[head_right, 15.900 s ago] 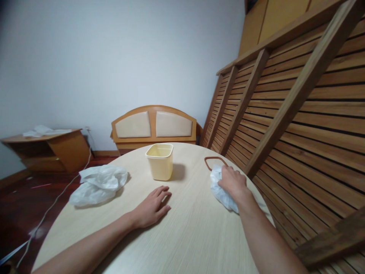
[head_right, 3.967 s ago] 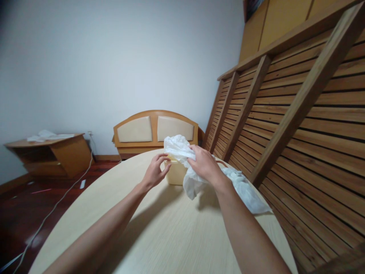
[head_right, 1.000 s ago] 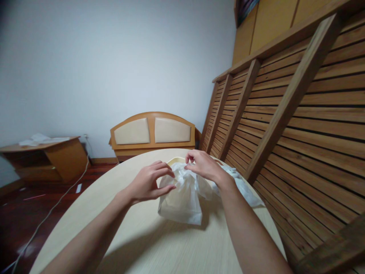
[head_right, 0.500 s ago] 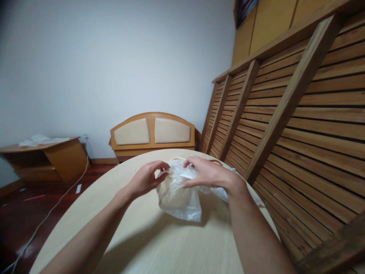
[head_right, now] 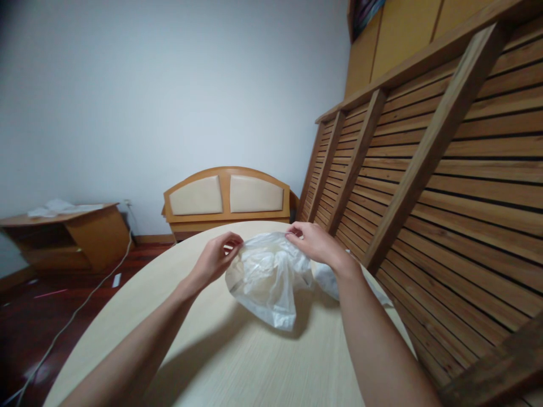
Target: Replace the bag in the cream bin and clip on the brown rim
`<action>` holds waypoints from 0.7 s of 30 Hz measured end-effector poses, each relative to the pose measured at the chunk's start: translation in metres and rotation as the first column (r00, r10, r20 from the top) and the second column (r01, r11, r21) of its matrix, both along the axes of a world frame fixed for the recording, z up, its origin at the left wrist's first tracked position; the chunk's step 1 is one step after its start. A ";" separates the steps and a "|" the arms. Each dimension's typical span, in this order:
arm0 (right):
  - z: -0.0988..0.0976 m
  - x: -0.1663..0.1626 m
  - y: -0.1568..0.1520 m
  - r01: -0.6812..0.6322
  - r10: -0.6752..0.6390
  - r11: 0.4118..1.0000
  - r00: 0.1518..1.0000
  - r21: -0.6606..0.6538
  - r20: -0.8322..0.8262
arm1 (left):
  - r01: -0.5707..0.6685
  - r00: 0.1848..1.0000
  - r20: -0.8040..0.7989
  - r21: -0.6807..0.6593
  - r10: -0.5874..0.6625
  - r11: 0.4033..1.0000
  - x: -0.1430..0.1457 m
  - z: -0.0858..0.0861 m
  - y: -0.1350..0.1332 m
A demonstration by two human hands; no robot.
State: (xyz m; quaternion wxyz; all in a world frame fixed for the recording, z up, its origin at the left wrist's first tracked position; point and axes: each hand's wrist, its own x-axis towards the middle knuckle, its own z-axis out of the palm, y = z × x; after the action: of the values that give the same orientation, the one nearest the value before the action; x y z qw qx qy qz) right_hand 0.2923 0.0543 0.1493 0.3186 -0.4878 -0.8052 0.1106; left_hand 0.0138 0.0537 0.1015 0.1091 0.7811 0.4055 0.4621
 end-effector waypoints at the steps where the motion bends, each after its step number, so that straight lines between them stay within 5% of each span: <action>1: -0.003 0.001 0.003 -0.005 0.005 1.000 1.000 -0.009 -0.013 | 0.000 1.000 0.005 0.003 0.000 1.000 0.000 -0.001 0.001; 10: -0.017 -0.003 0.015 -0.057 0.052 0.995 0.997 -0.078 -0.058 | 0.049 0.998 0.046 -0.077 -0.046 0.996 0.002 -0.005 0.001; 21: -0.007 -0.008 0.003 -0.081 0.078 0.990 0.996 -0.117 -0.035 | -0.047 0.999 0.004 -0.045 0.047 0.998 0.001 0.008 -0.006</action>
State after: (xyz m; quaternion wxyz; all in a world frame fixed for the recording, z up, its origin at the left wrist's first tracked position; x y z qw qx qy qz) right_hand 0.2843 0.0576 0.1420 0.2968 -0.4717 -0.8110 0.1782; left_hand 0.0151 0.0476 0.1092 0.1169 0.7675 0.4338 0.4573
